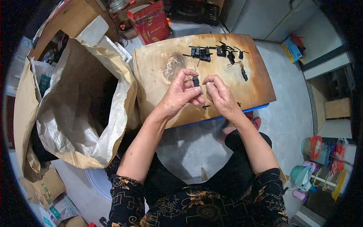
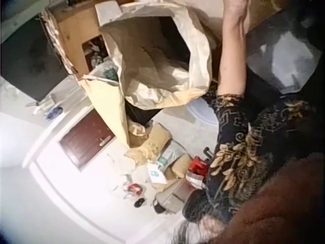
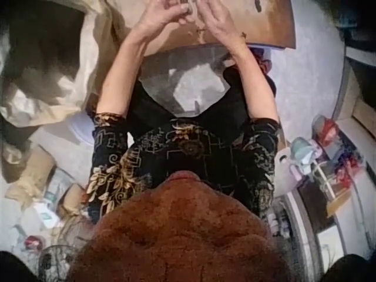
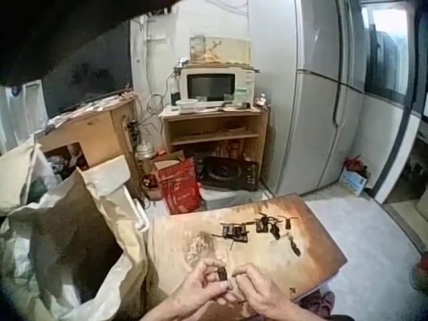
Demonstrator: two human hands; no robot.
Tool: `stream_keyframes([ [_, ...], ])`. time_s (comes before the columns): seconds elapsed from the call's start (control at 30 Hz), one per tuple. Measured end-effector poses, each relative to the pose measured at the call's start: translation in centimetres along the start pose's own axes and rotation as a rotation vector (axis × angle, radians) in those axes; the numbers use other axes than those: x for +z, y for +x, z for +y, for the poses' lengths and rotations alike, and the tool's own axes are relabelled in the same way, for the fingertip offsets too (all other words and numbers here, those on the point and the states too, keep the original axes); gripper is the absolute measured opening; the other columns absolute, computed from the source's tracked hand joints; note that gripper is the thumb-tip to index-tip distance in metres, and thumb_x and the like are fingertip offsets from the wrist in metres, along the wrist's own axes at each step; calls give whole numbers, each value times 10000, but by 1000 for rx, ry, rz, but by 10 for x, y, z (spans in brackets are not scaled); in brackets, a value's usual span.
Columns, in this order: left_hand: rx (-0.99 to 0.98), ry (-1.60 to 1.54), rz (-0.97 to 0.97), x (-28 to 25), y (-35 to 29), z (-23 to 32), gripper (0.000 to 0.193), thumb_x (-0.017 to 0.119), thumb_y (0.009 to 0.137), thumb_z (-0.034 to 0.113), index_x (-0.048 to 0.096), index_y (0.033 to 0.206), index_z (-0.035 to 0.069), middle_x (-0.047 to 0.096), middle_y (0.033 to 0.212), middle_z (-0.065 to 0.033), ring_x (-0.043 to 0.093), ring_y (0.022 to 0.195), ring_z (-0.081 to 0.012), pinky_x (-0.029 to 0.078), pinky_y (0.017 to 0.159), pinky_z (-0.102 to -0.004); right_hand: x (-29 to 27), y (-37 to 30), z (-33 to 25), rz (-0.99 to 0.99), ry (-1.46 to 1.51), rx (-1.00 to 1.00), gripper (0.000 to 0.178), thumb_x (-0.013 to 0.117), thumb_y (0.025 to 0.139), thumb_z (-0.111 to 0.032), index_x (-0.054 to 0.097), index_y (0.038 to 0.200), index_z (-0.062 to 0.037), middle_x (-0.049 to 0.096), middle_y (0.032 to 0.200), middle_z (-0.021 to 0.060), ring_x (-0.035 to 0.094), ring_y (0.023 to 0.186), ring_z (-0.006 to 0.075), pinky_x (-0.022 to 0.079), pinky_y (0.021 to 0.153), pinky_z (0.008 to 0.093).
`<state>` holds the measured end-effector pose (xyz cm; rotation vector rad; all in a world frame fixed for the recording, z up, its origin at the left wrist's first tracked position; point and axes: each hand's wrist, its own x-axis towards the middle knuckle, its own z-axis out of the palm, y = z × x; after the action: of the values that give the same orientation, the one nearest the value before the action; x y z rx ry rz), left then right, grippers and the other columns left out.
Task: Assembling and inspecting small electronic components and parts.
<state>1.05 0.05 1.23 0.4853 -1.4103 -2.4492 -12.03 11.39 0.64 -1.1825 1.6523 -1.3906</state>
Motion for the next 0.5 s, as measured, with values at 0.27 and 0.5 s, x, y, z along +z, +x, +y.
stream_keyframes([
  [0.27, 56, 375, 53, 14, 9, -7, 311, 522, 840, -3, 350, 1092, 55, 532, 818, -85, 591, 629, -119, 491, 496, -224, -4, -1, 9, -127, 77, 43, 205, 379, 964, -221, 468, 957, -37, 450, 687, -18, 419, 595, 51, 377, 549, 218],
  [0.5, 66, 441, 77, 13, 12, -18, 228, 512, 831, -19, 385, 1009, 45, 516, 808, -70, 582, 618, -110, 479, 480, -226, -3, -1, 16, -96, -115, -2, 204, 407, 946, -203, 493, 918, -20, 500, 647, 33, 489, 594, 106, 402, 555, 270],
])
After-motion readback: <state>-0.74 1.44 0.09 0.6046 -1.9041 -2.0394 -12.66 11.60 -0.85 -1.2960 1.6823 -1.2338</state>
